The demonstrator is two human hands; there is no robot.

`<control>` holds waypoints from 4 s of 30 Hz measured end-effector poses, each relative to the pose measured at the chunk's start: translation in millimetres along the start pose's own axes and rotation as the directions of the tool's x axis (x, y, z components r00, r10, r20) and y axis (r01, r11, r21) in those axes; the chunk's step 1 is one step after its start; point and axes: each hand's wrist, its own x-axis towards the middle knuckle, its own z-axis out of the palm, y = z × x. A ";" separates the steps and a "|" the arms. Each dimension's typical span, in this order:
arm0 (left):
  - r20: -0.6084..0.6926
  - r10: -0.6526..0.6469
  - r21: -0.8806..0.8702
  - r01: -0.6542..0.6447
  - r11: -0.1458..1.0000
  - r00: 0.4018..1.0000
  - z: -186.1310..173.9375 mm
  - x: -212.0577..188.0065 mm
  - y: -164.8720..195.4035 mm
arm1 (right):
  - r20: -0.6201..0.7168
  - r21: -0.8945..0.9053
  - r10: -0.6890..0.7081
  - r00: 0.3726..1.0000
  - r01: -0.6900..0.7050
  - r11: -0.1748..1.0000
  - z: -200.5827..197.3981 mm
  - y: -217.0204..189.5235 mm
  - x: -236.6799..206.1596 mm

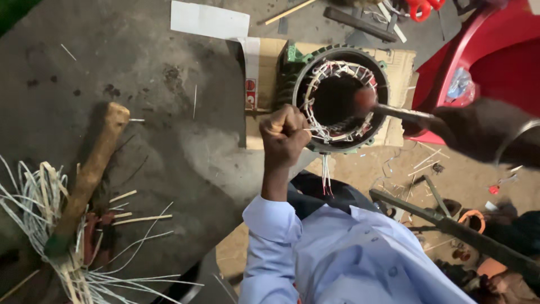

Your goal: The person uses a hammer and a metal rod to tap and adjust white insulating strips inside the stator slots of an electric motor. They repeatedly insert the rod, tap it with the hammer, and reposition the strips by hand to secure them within the stator.

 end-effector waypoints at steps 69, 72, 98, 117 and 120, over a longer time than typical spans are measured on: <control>-0.332 -0.682 -0.334 0.595 0.731 0.651 -17.8 108.5 -41.6 | -0.953 -0.016 -0.240 0.187 0.756 0.655 37.9 -137.7 42.8; -0.268 -0.556 -0.023 0.572 0.820 0.787 -6.6 105.5 -17.4 | -0.974 -0.076 -0.205 0.100 0.704 0.706 50.0 -143.3 41.7; -0.250 0.267 0.897 0.327 -0.299 0.930 41.0 -24.5 -17.2 | -0.987 0.068 -0.070 0.148 0.757 0.650 63.7 -165.5 73.6; -0.370 0.230 0.781 0.436 -0.447 0.900 83.3 -29.6 4.1 | -0.980 0.093 -0.076 0.184 0.762 0.641 64.1 -164.7 73.1; -0.299 0.236 0.764 0.380 -0.521 0.925 64.1 -22.5 -1.2 | -0.990 0.040 -0.069 0.127 0.704 0.709 63.1 -165.3 73.3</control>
